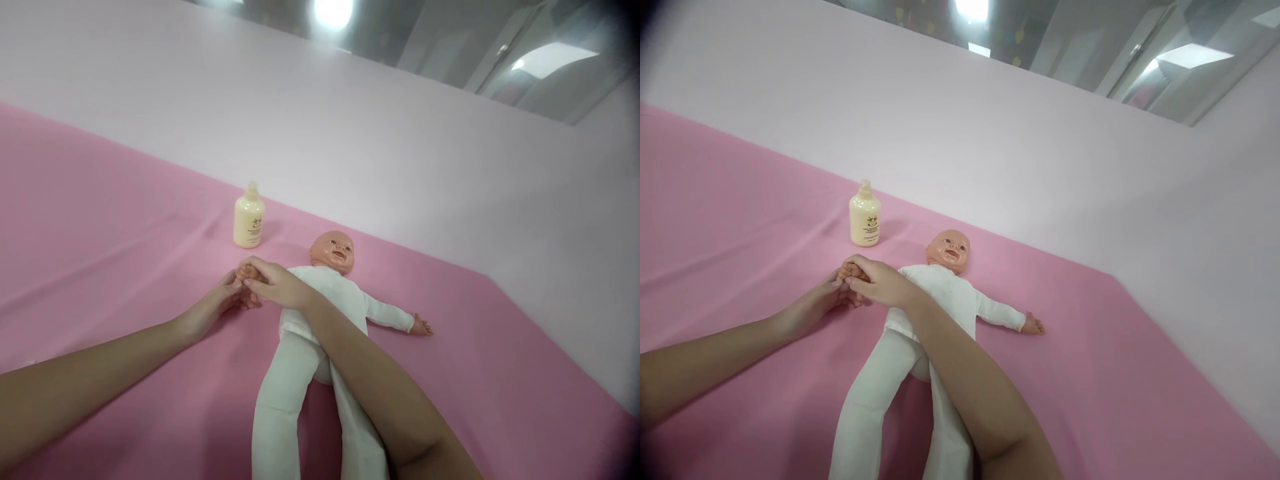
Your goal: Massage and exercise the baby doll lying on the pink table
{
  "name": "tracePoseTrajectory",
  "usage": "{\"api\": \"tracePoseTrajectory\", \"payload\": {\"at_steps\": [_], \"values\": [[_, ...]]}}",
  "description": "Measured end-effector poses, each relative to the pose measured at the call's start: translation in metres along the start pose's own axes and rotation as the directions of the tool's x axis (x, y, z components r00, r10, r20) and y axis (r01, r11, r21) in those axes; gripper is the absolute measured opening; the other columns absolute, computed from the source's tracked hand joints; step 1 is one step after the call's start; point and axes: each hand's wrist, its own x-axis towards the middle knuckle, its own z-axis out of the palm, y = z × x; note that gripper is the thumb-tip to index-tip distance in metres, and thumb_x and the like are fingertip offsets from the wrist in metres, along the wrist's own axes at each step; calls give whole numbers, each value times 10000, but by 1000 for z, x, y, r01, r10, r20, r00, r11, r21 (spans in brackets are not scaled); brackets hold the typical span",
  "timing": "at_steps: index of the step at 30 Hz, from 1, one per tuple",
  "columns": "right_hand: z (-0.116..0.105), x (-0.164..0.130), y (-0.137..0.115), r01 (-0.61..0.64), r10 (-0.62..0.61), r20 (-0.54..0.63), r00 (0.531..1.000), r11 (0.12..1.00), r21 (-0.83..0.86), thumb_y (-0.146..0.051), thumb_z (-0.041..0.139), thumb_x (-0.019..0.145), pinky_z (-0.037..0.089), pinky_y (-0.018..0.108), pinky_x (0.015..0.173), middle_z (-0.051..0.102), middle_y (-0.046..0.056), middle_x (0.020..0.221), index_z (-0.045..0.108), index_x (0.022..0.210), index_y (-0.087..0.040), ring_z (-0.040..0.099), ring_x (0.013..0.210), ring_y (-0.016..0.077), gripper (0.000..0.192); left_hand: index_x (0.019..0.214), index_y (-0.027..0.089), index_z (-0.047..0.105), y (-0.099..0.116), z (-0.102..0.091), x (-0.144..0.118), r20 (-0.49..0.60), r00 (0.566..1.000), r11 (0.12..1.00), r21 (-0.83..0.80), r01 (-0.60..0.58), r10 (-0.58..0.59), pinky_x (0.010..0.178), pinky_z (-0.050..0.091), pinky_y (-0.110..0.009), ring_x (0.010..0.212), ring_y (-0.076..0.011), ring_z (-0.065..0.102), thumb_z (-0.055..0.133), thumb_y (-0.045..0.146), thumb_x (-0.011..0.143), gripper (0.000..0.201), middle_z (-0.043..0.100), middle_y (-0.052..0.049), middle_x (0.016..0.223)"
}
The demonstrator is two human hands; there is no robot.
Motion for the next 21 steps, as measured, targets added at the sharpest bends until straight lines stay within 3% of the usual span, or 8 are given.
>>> {"api": "tracePoseTrajectory", "payload": {"at_steps": [9, 15, 21], "values": [[0, 0, 0, -30, 29, -20, 999, 999, -37, -243, 442, 941, 449, 221, 570, 508, -52, 672, 468, 1008, -208, 542, 604, 97, 80, 1027, 225, 539, -3, -2, 1, -5, 1000, 1000, -27, -14, 14, 747, 394, -331, 837, -203, 550, 520, 521, 890, 326, 595, -45, 883], [-1, 0, 0, -52, 50, -40, 998, 997, -55, -206, 458, 908, 464, 214, 574, 577, -19, 832, 474, 1015, -213, 559, 625, 82, 108, 1077, 242, 548, 0, 2, -2, -55, 998, 996, -86, 22, -27, 818, 417, -351, 877, -190, 559, 637, 325, 867, 243, 594, -30, 926], [-1, -1, 0, -53, 52, -14, 999, 998, -46, -212, 461, 910, 470, 223, 581, 552, -41, 730, 461, 1013, -212, 555, 611, 92, 103, 1025, 222, 546, -4, -2, 0, -44, 999, 998, -53, 23, -25, 781, 416, -338, 856, -189, 568, 563, 340, 909, 167, 600, -33, 893]]}}
